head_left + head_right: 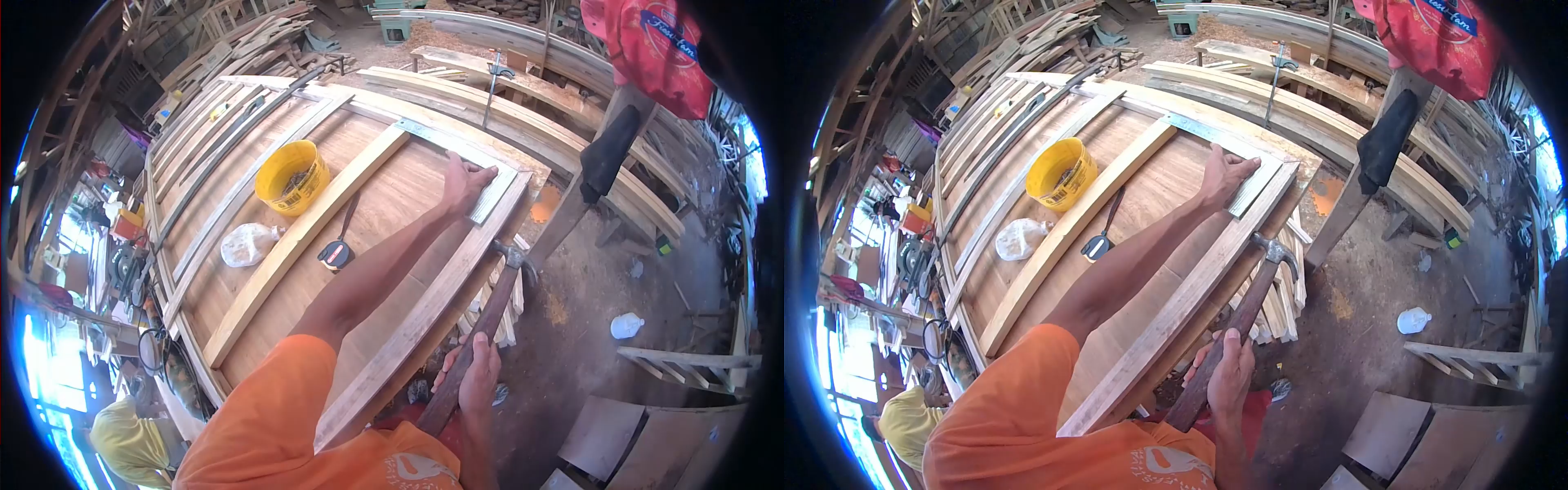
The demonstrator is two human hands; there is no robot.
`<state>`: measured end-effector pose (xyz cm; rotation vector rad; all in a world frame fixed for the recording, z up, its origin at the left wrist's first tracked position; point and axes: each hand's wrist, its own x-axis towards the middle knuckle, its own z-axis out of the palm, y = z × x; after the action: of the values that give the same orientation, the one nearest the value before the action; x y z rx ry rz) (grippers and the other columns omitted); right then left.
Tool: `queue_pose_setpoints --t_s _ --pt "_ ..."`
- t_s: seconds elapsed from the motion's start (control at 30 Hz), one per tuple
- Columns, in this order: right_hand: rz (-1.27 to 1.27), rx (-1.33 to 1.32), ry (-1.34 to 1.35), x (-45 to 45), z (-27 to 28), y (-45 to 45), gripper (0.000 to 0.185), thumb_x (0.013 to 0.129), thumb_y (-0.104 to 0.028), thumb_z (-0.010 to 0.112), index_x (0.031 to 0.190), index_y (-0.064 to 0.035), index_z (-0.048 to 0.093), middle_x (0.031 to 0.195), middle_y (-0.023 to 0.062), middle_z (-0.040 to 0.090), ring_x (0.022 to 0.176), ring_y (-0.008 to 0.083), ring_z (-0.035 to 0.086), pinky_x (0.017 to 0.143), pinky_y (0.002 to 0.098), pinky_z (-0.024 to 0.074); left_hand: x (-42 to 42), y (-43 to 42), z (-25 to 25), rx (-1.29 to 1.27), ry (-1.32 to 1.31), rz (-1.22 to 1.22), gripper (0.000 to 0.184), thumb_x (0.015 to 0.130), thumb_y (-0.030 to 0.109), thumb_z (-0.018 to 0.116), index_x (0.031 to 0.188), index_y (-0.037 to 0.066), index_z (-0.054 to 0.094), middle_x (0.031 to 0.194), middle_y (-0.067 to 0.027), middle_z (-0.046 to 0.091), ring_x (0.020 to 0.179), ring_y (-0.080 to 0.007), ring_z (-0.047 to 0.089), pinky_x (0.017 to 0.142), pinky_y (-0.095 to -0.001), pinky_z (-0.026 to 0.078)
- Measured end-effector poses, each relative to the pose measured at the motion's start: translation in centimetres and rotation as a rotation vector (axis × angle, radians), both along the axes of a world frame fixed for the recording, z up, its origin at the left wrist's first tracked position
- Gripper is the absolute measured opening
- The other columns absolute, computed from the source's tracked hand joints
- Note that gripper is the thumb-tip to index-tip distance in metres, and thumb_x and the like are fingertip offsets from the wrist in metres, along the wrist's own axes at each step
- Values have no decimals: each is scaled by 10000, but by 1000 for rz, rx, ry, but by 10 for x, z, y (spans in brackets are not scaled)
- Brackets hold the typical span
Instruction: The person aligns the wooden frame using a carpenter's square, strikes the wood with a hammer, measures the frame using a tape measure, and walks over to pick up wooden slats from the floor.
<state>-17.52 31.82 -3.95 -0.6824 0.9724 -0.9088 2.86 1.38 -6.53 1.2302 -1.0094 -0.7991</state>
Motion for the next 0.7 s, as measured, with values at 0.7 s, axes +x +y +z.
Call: queue_pose_setpoints --t_s 0.7 --pt "-170 -79 -4 -28 28 -61 407 1155 -436 388 1108 -43 482 697 112 594 458 229 618 418 378 531 -15 11 21 147 -114 -100 745 886 262 898 1208 -118 344 1042 -193 691 892 -199 706 715 -338 616"
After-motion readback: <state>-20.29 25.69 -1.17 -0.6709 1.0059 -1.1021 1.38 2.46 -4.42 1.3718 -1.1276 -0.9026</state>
